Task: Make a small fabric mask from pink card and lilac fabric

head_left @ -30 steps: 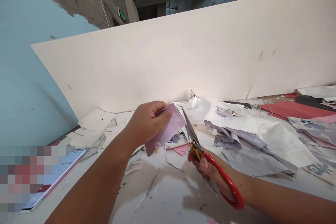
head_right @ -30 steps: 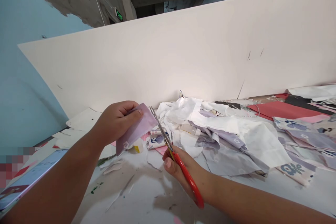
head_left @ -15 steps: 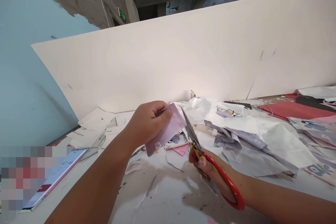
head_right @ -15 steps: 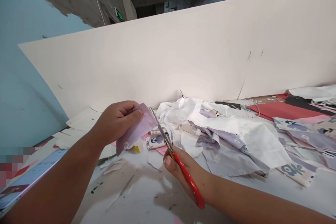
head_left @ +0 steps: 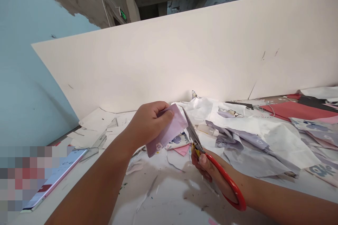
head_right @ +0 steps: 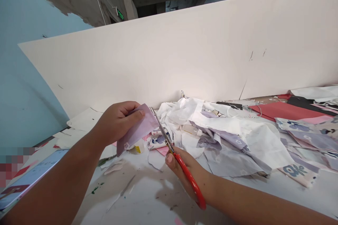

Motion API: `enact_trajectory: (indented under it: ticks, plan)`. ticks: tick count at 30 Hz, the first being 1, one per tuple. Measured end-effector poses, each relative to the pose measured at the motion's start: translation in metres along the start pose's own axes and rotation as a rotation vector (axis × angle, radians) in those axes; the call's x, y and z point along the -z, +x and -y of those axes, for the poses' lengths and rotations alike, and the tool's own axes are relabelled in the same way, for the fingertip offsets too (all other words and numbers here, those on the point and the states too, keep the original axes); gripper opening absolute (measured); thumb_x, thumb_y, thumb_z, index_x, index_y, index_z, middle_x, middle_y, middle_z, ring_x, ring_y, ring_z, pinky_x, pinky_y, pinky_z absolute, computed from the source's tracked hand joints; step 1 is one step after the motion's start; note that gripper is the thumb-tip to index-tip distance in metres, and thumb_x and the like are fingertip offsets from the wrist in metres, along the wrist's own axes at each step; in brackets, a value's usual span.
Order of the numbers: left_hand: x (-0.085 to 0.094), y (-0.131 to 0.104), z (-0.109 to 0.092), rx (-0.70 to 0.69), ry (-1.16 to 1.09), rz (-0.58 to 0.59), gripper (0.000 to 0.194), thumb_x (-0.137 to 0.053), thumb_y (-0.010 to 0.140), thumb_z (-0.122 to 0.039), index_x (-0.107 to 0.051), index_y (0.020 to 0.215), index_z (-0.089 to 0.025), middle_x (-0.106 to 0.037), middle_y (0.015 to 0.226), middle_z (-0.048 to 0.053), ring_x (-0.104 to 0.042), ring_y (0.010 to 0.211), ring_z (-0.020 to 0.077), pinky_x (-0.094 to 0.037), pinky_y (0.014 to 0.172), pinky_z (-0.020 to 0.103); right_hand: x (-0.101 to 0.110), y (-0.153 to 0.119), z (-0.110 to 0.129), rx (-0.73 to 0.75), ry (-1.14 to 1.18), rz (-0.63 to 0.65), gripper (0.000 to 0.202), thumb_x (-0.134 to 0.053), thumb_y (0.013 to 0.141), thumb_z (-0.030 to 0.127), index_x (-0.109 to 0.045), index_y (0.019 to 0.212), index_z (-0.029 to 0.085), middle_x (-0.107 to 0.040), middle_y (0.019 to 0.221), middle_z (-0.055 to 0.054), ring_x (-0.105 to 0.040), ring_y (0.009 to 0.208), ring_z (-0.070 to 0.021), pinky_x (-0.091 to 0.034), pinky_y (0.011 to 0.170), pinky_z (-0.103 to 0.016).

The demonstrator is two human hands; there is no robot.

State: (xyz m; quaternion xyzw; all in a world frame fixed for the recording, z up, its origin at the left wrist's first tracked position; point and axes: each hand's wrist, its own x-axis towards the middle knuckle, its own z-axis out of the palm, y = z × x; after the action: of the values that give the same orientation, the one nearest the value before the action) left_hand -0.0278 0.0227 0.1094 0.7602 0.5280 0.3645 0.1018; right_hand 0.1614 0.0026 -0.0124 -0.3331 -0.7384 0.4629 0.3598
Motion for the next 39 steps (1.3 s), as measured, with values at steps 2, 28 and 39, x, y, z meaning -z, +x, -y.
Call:
enact_trajectory:
  ticks: [2, 28, 39]
  plan:
    - [0.000, 0.000, 0.000, -0.003, 0.002, 0.003, 0.023, -0.044, 0.071, -0.034, -0.043, 0.055, -0.018, -0.036, 0.049, -0.005, -0.033, 0.044, 0.0077, -0.025, 0.039, 0.018, 0.000, 0.001, 0.000, -0.007, 0.002, -0.008, 0.041, -0.024, 0.083, 0.057, -0.032, 0.066, 0.020, -0.028, 0.062, 0.004, -0.027, 0.053, -0.0091, -0.030, 0.048, -0.023]
    - [0.000, 0.000, 0.004, -0.005, -0.001, 0.006, 0.023, -0.045, 0.072, -0.035, -0.046, 0.057, -0.018, -0.037, 0.051, -0.005, -0.033, 0.045, 0.0081, -0.025, 0.040, 0.018, -0.002, 0.003, 0.005, -0.072, -0.030, -0.017, 0.050, -0.027, 0.076, 0.066, -0.033, 0.056, 0.020, -0.034, 0.046, 0.005, -0.027, 0.042, -0.0074, -0.022, 0.041, -0.024]
    - [0.003, 0.002, 0.004, 0.053, -0.060, 0.085, 0.024, -0.043, 0.072, -0.034, -0.038, 0.055, -0.018, -0.033, 0.051, -0.005, -0.031, 0.046, 0.0077, -0.024, 0.040, 0.019, -0.004, 0.005, -0.003, -0.250, 0.257, -0.074, 0.048, -0.033, 0.074, 0.065, -0.028, 0.059, 0.020, -0.027, 0.053, 0.007, -0.023, 0.044, -0.0053, -0.020, 0.041, -0.021]
